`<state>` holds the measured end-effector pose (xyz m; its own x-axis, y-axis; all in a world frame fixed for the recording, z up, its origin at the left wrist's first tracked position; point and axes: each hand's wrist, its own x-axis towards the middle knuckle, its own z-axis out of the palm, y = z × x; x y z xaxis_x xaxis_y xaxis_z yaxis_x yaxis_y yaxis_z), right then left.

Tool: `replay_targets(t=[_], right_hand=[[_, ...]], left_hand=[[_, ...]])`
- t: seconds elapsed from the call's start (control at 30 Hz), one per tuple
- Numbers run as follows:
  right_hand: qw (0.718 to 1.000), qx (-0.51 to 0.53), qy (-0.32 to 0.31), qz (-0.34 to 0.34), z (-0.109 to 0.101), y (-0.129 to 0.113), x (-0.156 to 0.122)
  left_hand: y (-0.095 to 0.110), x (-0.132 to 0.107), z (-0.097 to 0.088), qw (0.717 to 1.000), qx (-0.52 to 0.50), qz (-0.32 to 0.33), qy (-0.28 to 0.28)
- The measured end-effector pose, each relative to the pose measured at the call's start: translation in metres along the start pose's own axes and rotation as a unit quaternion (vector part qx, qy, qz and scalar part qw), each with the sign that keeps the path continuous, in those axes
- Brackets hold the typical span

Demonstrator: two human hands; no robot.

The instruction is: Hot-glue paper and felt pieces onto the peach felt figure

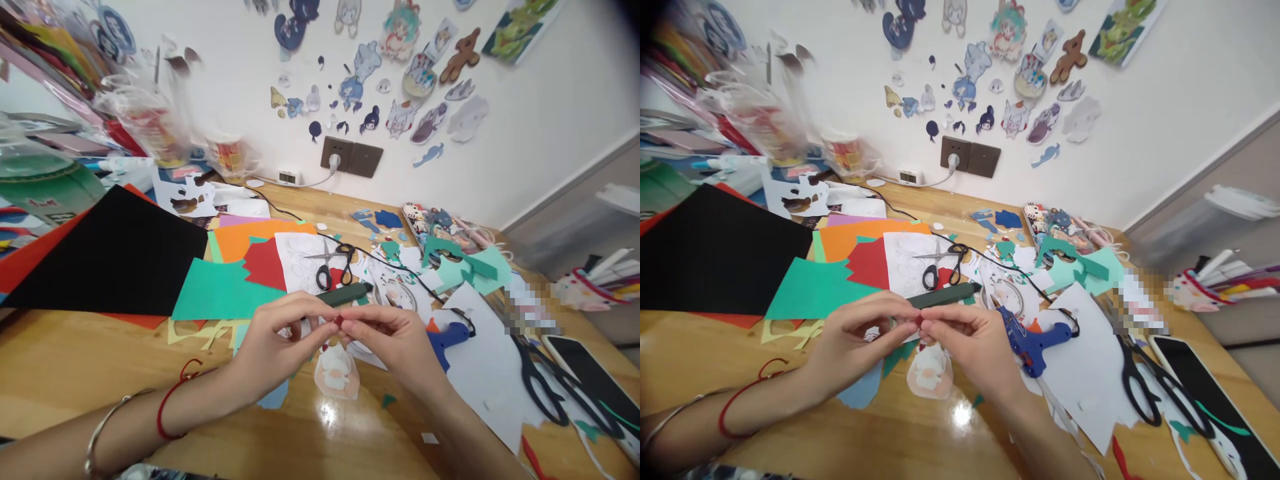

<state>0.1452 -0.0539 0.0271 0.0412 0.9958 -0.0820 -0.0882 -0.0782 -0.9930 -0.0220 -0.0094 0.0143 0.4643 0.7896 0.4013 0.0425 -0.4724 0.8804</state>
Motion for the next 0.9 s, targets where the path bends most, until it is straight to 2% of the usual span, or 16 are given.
replay_targets(t=[0.27, 0.6, 0.77, 0.9], right_hand=[[0.999, 0.009, -0.031, -0.001, -0.0026, 0.0002, -0.0027], [1.000, 0.013, -0.025, -0.013, -0.0015, 0.0070, 0.0002], [1.000, 0.017, -0.013, -0.001, -0.0010, 0.0096, 0.0012], [0.999, 0.013, -0.028, 0.010, -0.0016, 0.0085, 0.0024]], left_hand=[[-0.0027, -0.0011, 0.0005, 1.000, -0.003, 0.011, 0.018], [-0.0025, 0.0002, -0.0003, 1.000, -0.001, -0.006, -0.013], [-0.0015, 0.0030, -0.0018, 0.997, -0.021, -0.065, -0.047], [-0.0004, 0.0058, -0.0024, 0.985, -0.088, -0.138, -0.062]])
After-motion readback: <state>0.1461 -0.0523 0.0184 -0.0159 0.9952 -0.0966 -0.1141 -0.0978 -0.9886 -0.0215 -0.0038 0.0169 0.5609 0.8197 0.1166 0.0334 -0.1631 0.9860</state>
